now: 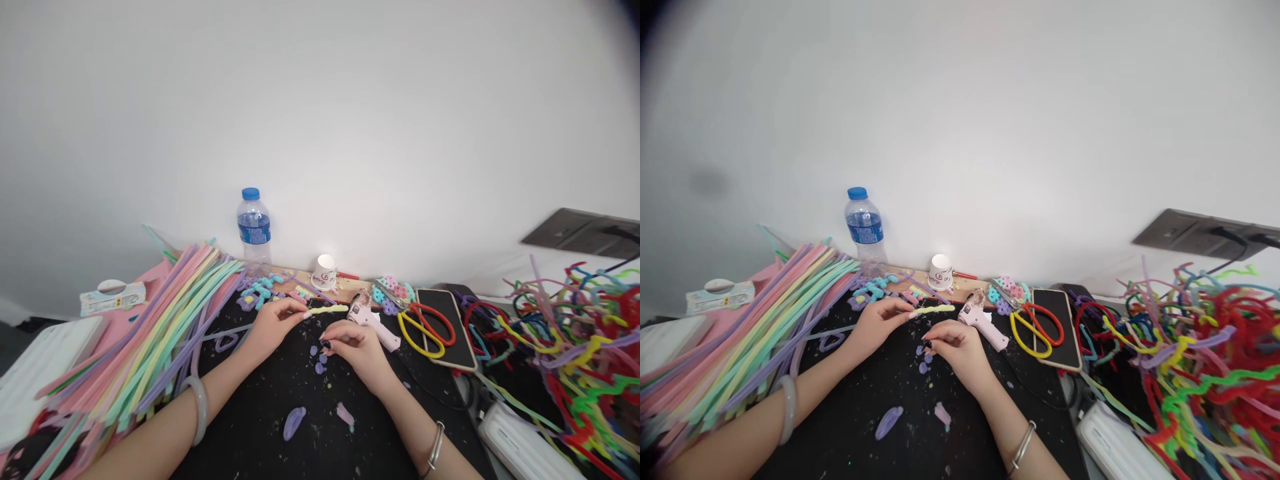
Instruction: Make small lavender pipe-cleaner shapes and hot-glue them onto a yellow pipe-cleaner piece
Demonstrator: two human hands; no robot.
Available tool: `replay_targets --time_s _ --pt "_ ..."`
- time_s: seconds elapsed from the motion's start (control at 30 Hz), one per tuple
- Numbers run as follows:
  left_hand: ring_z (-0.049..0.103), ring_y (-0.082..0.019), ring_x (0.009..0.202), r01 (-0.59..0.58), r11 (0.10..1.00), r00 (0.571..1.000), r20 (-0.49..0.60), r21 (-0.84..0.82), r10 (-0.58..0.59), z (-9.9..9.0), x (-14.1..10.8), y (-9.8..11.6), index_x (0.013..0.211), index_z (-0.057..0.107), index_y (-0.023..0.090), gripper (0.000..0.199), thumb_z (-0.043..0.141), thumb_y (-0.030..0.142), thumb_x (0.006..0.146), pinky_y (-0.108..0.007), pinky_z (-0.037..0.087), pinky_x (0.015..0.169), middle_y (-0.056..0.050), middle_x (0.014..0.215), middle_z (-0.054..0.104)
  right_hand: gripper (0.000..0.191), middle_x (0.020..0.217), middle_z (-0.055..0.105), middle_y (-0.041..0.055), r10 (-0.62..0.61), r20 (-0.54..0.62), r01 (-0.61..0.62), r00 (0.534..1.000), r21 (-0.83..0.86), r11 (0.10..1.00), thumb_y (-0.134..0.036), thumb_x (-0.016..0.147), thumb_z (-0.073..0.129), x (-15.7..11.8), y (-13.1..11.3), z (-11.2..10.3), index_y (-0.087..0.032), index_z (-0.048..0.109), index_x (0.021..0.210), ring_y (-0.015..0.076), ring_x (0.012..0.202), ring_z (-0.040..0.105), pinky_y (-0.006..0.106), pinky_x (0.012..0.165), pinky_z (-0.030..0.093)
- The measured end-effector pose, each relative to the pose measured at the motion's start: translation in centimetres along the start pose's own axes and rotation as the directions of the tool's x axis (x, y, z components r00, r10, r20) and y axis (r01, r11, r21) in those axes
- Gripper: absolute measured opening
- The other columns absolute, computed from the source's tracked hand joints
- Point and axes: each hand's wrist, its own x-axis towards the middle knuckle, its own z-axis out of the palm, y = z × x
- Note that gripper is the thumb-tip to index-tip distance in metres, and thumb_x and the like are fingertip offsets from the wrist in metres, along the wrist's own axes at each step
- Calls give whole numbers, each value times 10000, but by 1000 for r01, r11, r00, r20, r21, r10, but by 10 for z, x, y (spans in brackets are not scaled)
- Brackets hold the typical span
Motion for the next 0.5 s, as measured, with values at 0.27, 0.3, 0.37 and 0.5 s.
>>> replay_targets --time_s 0.27,0.3,0.37,0.5 --pt "641 -192 753 -144 978 984 128 150 125 -1 -4 7 757 705 217 117 592 249 757 -282 475 726 -16 787 717 103 829 661 39 -231 -160 169 960 -327 930 -179 768 603 -2 -6 -10 -220 684 817 175 732 640 305 679 544" --pt "642 -191 757 -168 972 978 151 166 143 -2 -4 8 759 708 221 122 587 241 762 -281 472 735 -14 790 719 108 834 663 38 -255 -175 181 951 -352 918 -170 766 601 -1 -6 -12 -221 682 817 176 752 638 304 693 538" --pt "642 -187 754 -207 960 967 191 190 171 -2 -5 10 774 712 226 133 579 231 771 -278 467 742 -13 794 720 126 851 673 42 -298 -185 204 936 -405 891 -154 762 594 1 -6 -15 -222 692 803 185 820 629 309 735 526" --pt "639 -186 756 -244 952 949 247 184 196 -1 -6 11 799 716 237 149 568 234 782 -284 465 750 -17 806 719 169 864 689 44 -289 -160 196 944 -433 880 -152 764 578 4 -5 -20 -231 720 810 196 871 619 336 775 516"
